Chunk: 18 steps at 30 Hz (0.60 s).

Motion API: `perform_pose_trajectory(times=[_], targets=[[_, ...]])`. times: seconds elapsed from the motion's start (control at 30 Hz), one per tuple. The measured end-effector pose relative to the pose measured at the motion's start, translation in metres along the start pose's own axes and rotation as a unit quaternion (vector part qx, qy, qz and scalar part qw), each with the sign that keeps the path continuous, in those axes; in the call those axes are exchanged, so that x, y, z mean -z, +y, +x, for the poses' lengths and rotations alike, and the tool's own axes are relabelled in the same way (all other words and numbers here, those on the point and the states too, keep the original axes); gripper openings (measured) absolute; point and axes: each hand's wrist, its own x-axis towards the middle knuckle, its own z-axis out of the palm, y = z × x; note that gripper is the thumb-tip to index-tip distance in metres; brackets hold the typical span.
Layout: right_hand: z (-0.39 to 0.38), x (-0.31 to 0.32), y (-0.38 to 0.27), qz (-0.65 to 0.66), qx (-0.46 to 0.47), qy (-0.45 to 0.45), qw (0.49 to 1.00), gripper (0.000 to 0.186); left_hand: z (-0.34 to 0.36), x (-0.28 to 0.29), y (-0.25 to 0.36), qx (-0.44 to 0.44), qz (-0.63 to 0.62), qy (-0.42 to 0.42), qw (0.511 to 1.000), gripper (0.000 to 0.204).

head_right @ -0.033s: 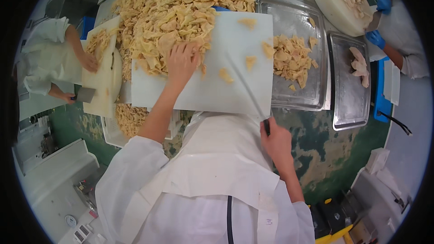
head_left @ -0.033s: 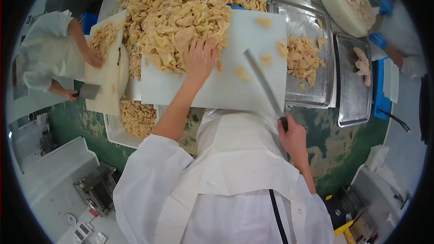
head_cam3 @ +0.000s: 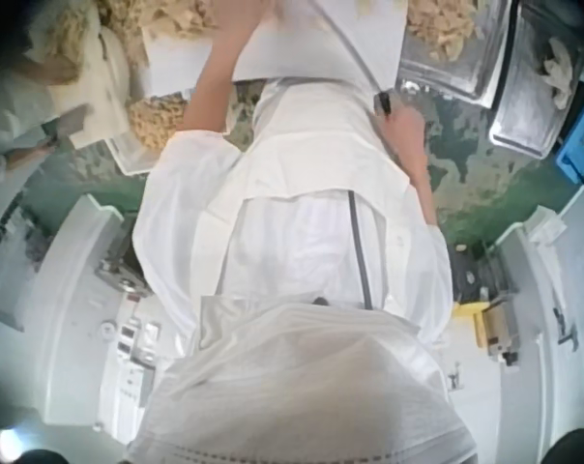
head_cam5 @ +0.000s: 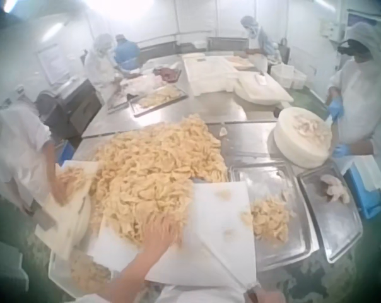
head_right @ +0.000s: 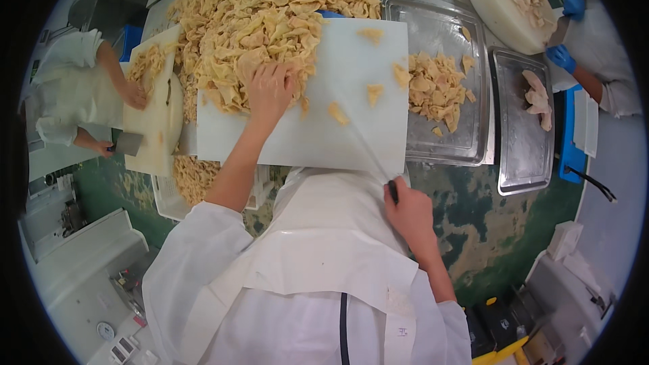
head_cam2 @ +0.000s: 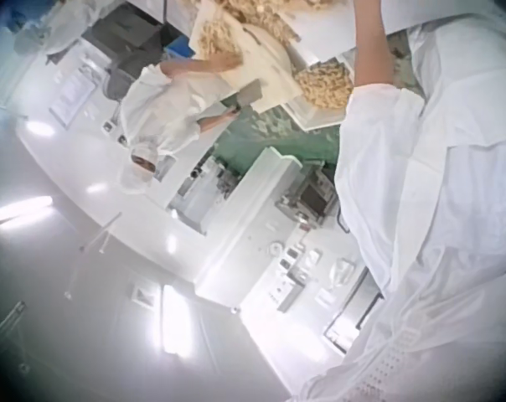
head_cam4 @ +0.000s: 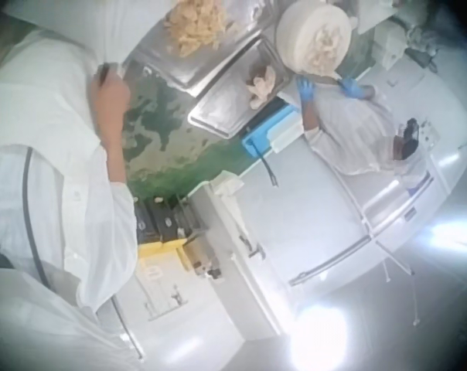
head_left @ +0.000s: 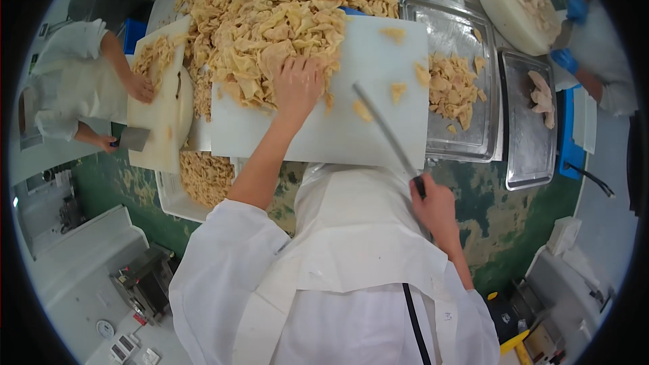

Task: The person picks up pieces of chicken skin from a large pile, places them on a cutting board, and cuts them into smaller pieces using a knife. They then slide the cut pieces onto a metal tray and repeat the process.

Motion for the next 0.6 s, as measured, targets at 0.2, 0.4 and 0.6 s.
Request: perform_pose_trajectory(times=[0.2,0.4,0.6], targets=[[0.014,-0.015,0.014,0.009,-0.040,0.021,0.999,0.025,0.030,0.008,0.015,0.102,-0.134,-0.121,0.978,0.008],[0.024,0.012,0.027,0.001,-0.152,0.118,0.981,0.030,0.036,-0.029,0.072,0.311,-0.656,-0.160,0.669,0.015],[0.017,-0.002,0.028,0.037,-0.140,0.086,0.986,0.026,0.031,-0.051,0.095,0.245,-0.647,-0.324,0.645,0.022]])
